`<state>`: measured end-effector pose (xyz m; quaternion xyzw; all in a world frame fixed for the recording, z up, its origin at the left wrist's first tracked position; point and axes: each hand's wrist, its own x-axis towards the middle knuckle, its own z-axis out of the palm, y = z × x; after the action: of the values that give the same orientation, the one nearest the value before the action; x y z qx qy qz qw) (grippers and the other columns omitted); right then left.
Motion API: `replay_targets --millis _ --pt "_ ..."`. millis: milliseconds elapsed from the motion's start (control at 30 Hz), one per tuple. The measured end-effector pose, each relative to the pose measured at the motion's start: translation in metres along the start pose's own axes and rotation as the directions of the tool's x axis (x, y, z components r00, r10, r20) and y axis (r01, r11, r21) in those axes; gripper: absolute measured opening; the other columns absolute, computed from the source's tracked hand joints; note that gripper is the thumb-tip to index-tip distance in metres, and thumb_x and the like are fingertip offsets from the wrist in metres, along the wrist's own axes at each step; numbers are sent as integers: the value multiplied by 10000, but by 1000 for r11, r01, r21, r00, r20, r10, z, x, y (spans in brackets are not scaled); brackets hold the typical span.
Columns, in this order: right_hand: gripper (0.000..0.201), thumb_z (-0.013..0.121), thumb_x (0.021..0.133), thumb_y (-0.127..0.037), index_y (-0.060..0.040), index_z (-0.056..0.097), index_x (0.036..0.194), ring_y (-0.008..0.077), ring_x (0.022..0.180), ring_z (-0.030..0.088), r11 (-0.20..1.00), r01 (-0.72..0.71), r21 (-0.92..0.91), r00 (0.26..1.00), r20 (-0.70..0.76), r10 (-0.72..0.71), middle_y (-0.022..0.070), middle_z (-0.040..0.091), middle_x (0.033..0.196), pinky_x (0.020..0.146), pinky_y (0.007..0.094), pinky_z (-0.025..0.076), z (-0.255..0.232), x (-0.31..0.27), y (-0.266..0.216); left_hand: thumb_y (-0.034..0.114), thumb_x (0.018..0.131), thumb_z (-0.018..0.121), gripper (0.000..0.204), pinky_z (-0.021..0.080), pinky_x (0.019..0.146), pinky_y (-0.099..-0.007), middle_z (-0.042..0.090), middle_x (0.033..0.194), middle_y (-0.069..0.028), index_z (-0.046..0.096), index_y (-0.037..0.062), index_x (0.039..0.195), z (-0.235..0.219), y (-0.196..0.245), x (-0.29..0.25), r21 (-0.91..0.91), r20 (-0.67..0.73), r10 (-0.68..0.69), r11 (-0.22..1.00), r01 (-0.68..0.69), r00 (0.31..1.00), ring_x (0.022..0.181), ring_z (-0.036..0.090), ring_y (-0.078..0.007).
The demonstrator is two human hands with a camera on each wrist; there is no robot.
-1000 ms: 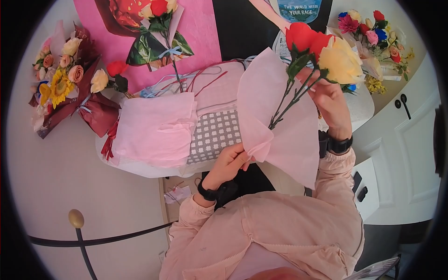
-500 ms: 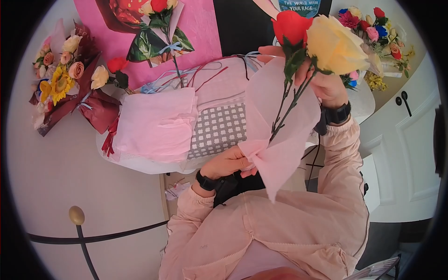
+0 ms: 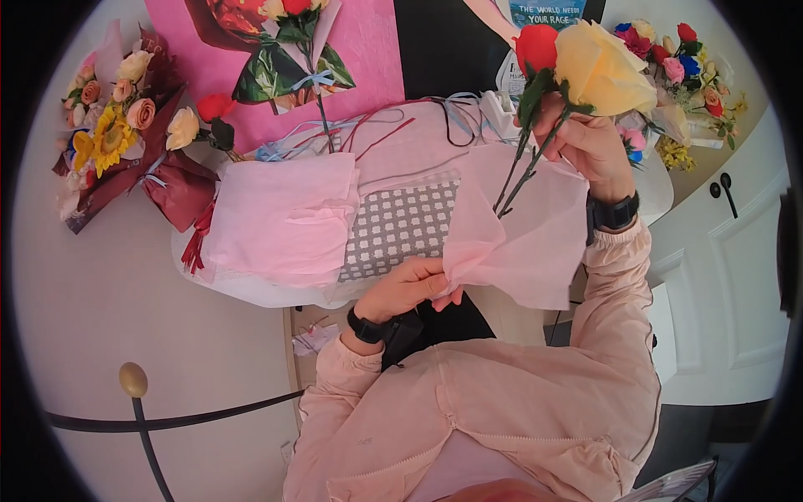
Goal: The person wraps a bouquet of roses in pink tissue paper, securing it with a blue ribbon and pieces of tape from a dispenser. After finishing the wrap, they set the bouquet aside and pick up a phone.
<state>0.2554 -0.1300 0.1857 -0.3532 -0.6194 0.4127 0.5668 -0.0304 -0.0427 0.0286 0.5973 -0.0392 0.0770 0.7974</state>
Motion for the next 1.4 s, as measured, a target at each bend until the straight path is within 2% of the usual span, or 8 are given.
replay_targets --millis 400,567,633,733,833,967,1167,1400 --pt "472 472 1001 -361 -19 499 1325 212 1166 554 994 -35 107 948 -312 67 105 542 1324 912 349 470 7 4 40 170 983 522 198 356 547 -209 528 697 8 589 -14 1010 7 -36 23 -135 -483 129 966 -220 866 593 442 -74" --pt "277 569 955 -194 -18 588 1169 144 982 607 984 -150 93 923 -343 173 48 639 1101 794 288 485 48 -35 100 169 986 516 192 370 565 -206 554 714 15 611 8 940 0 -32 46 4 -622 204 966 -257 756 597 459 -52" --pt "192 604 920 -128 -17 605 1076 78 843 566 995 -30 -91 906 -424 -11 17 633 953 707 227 447 67 -36 100 170 987 514 194 379 572 -210 565 725 12 611 10 934 -2 -35 51 69 -649 213 973 -222 730 601 466 -52" --pt "153 620 908 -121 -10 623 1013 41 759 506 967 -13 -254 821 -554 -135 -11 596 865 661 183 401 89 -29 80 182 988 517 201 386 576 -210 578 740 8 616 15 937 0 -38 52 111 -636 239 969 -219 734 608 477 -53" --pt "124 621 908 -121 -15 640 970 40 705 498 973 -167 -159 894 -440 81 -26 595 826 645 187 400 67 -21 74 189 988 520 198 387 577 -209 580 747 9 617 19 959 2 -42 50 101 -594 219 975 -198 774 614 482 -55" --pt "125 654 901 -144 -43 654 975 33 600 511 932 44 360 924 -370 100 -32 620 740 555 181 383 74 -2 86 202 992 521 215 374 574 -207 577 748 10 614 10 1016 2 -41 43 2 -527 189 975 -221 829 618 477 -61" --pt "78 641 908 -118 -70 657 967 24 621 537 928 140 346 908 -419 20 -27 640 766 565 165 408 56 5 120 199 996 526 252 357 574 -212 576 749 -5 609 -20 1089 -3 -46 40 -55 -488 195 966 -252 851 618 460 -73" --pt "343 524 984 -323 -88 538 1233 126 1054 567 907 207 366 857 -515 12 36 610 1145 884 322 475 72 6 110 240 1000 516 217 331 540 -195 575 751 20 625 55 978 -9 -50 38 -7 -461 251 958 -286 851 612 474 -53"
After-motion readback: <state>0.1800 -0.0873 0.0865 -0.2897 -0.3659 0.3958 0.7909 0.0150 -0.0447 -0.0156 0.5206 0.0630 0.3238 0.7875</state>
